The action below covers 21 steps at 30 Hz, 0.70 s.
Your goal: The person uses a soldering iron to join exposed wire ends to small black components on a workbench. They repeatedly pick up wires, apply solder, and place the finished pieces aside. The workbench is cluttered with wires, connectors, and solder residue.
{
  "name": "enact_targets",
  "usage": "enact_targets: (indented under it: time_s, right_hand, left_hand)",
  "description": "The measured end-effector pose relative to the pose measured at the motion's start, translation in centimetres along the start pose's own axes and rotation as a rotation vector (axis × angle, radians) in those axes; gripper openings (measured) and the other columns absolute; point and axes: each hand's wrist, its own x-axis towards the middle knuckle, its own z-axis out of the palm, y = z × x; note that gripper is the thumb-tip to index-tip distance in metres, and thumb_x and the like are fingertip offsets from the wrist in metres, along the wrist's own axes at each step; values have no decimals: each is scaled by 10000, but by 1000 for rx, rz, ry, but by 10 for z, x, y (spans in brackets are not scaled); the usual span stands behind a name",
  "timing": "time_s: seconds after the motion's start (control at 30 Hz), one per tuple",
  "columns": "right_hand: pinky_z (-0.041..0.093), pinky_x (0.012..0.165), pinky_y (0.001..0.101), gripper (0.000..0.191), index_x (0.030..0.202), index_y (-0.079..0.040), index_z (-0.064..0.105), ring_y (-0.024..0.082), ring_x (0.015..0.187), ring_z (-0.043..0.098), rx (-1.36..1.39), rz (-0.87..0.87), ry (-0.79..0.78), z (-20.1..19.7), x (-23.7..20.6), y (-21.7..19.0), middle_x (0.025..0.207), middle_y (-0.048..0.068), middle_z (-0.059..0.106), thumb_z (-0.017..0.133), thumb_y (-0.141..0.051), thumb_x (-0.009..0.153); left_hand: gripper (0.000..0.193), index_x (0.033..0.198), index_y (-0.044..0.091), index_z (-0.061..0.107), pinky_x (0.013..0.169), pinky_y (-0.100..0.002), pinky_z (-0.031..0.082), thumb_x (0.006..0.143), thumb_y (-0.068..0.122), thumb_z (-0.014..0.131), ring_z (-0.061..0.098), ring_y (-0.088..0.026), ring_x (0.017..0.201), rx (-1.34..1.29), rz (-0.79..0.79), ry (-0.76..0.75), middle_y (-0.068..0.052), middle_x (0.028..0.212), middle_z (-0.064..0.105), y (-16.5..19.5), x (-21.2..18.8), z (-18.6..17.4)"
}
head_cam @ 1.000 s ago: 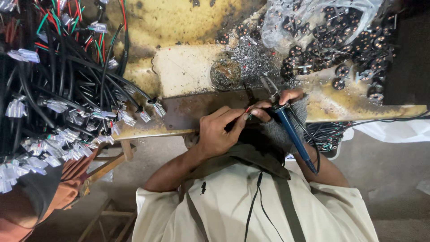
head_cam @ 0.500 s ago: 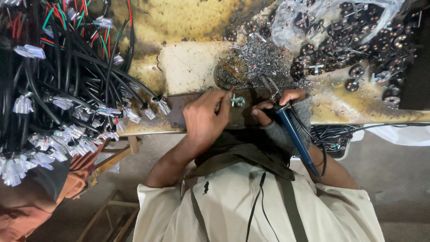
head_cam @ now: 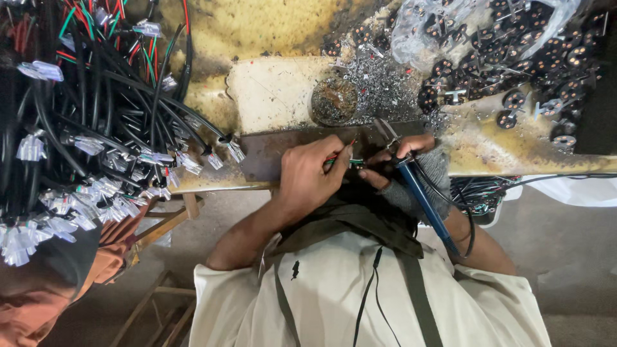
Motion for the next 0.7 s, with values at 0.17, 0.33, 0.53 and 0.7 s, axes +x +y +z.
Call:
enact_targets:
  time_s: [0.17,0.33,0.53,0.7]
  right_hand:
    - [548,735,314,216,940,-19,552,168,798,651,932,540,-50,13,-6,31,881,105,669,699,-166,1000]
    - [520,740,278,198,916,-29,580,127,809,651,416,273,-201,3,-2,57,893,61,684,620,-181,1037]
    - [513,631,257,238,820,-46,550,120,714,643,290,216,-267,-4,-1,39,786,53,664,781,-97,842]
    - [564,714,257,296,962,-57,524,129,786,703,503,299,-257,-5,6,11,859,59,691,807,-98,888]
  left_hand:
    - [56,986,73,723,557,-335,496,1009,122,710,640,-225,614,-75,89,265,-89,805,686,3,-26,18]
    - [66,1021,105,760,595,-333,531,978,149,736,707,-217,686,-254,11,36,-73,848,716,7,-26,2]
    - [97,938,86,734,640,-380,526,908,173,763,705,-259,741,-195,4,-286,-83,870,684,-5,-8,-23]
    - [118,926,78,666,663,-456,505,935,176,732,656,-343,785,15,112,-134,-103,898,621,2,-5,-18]
